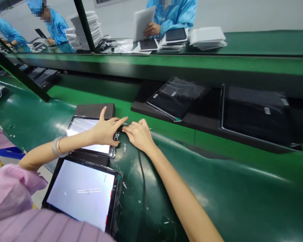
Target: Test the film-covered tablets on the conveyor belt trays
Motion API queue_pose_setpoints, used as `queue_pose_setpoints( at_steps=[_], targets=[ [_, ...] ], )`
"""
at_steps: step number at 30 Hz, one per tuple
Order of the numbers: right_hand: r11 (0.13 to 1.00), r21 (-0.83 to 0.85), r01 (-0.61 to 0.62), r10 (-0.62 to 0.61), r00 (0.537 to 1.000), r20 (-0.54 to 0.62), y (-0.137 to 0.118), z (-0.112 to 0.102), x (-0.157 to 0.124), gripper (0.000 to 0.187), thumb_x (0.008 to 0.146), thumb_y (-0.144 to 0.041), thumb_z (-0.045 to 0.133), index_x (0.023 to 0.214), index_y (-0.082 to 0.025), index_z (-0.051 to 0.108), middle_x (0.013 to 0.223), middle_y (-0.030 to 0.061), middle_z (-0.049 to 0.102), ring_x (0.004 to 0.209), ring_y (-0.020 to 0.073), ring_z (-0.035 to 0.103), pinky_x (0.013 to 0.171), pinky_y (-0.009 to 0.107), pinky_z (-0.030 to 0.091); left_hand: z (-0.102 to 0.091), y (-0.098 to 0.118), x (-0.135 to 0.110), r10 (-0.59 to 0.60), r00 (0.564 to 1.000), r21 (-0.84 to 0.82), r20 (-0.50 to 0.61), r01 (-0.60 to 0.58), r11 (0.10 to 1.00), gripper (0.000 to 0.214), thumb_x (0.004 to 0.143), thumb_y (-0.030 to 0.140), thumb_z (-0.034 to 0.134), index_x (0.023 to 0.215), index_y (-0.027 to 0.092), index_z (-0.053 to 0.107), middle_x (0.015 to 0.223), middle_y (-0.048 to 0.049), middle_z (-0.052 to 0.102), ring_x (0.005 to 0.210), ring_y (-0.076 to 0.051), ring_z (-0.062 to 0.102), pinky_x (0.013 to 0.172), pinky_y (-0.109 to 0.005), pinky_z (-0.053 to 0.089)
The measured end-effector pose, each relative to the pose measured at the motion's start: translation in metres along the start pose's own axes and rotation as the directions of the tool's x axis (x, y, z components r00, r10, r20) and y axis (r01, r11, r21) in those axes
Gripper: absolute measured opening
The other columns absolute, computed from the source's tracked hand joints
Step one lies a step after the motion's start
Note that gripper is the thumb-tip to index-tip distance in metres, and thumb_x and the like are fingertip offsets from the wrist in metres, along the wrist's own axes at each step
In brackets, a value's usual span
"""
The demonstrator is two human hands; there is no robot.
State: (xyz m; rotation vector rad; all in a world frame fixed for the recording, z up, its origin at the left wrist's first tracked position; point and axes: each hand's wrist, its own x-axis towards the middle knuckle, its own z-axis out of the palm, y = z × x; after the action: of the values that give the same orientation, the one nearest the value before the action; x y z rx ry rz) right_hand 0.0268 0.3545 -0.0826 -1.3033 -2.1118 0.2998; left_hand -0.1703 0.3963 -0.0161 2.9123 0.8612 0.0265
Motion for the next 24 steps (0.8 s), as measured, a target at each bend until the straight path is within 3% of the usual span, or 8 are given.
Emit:
queue_pose_setpoints(
  at_steps=[4,7,8,12,16,18,20,24],
  targets=[
    [0.996,-0.079,-0.046,0.033,0.988,-0.153,0.016,-0.018,-0.025,0.036,0.105,-0.039,0.051,0.091,-0.025,0.081,0.073,0.0059,0.076,0.074,0.0231,0.063,0.079,0.046,0.034,0.001,0.004,-0.002,-0.014,0.999,0.017,0.041,0.014,1.000,0.114,0.078,0.042,0.077,0.164,0.002,0.013,0.128,-0.0242,0.071,0.136,-0.035,0.056,0.115,-0.072,-0.027],
    [0.974,-0.099,-0.203,0.159,0.928,-0.336,0.021,-0.051,-0.065,0.040,0.103,-0.046,0.053,0.089,-0.022,0.081,0.066,0.0062,0.071,0.062,0.0216,0.060,0.075,0.045,0.037,-0.001,0.004,-0.002,-0.032,0.996,0.025,0.083,0.030,0.999,0.121,0.079,0.044,0.080,0.165,0.004,0.005,0.125,-0.0225,0.072,0.136,-0.035,0.057,0.116,-0.074,-0.023],
    [0.968,-0.053,-0.245,0.217,0.924,-0.315,0.016,-0.061,-0.081,0.038,0.102,-0.050,0.056,0.091,-0.022,0.081,0.064,0.0042,0.069,0.062,0.0210,0.059,0.073,0.043,0.040,-0.002,0.004,-0.004,-0.029,0.995,0.008,0.090,0.029,1.000,0.122,0.080,0.046,0.081,0.166,0.006,0.003,0.131,-0.0237,0.070,0.138,-0.035,0.055,0.116,-0.074,-0.022],
    [0.920,0.193,-0.341,0.337,0.940,0.054,-0.046,-0.070,-0.151,0.033,0.103,-0.044,0.057,0.123,-0.027,0.078,0.078,0.0019,0.073,0.066,0.0178,0.063,0.065,0.032,0.051,-0.014,0.006,-0.036,0.011,1.000,-0.153,0.008,-0.010,0.988,0.102,0.095,0.059,0.066,0.167,0.016,0.007,0.165,-0.0221,0.039,0.159,-0.033,0.027,0.124,-0.065,-0.018],
    [0.893,0.304,-0.331,0.348,0.938,0.001,-0.115,-0.036,-0.194,0.022,0.100,-0.035,0.065,0.109,-0.024,0.082,0.070,-0.0002,0.064,0.056,0.0136,0.056,0.053,0.025,0.047,-0.031,0.008,-0.112,-0.208,0.974,-0.293,-0.094,0.173,0.940,0.074,0.107,0.058,0.043,0.166,0.027,0.012,0.172,-0.0109,0.029,0.163,-0.028,0.017,0.131,-0.057,-0.010],
    [0.887,0.337,-0.317,0.353,0.934,-0.050,-0.131,-0.021,-0.196,0.019,0.099,-0.030,0.066,0.106,-0.021,0.082,0.066,-0.0013,0.058,0.054,0.0127,0.053,0.052,0.025,0.045,-0.032,0.010,-0.157,-0.410,0.899,-0.362,-0.156,0.334,0.870,0.068,0.108,0.053,0.040,0.166,0.028,0.015,0.173,-0.0102,0.027,0.162,-0.028,0.019,0.133,-0.055,-0.002],
    [0.885,0.363,-0.291,0.342,0.936,-0.083,-0.134,-0.013,-0.191,0.017,0.099,-0.025,0.065,0.104,-0.020,0.081,0.068,-0.0009,0.058,0.058,0.0129,0.055,0.055,0.025,0.046,-0.024,0.014,-0.201,-0.617,0.762,-0.466,-0.195,0.482,0.742,0.067,0.107,0.052,0.042,0.165,0.027,0.019,0.173,-0.0103,0.028,0.160,-0.029,0.024,0.133,-0.054,0.011],
    [0.887,0.372,-0.274,0.322,0.944,-0.070,-0.129,-0.014,-0.180,0.015,0.100,-0.023,0.065,0.100,-0.019,0.079,0.069,-0.0005,0.060,0.064,0.0145,0.057,0.062,0.028,0.048,0.004,0.030,-0.272,-0.882,0.471,-0.687,-0.004,0.640,0.345,0.058,0.105,0.058,0.043,0.154,0.027,0.040,0.157,-0.0088,0.052,0.143,-0.029,0.053,0.122,-0.047,0.041]
  ],
)
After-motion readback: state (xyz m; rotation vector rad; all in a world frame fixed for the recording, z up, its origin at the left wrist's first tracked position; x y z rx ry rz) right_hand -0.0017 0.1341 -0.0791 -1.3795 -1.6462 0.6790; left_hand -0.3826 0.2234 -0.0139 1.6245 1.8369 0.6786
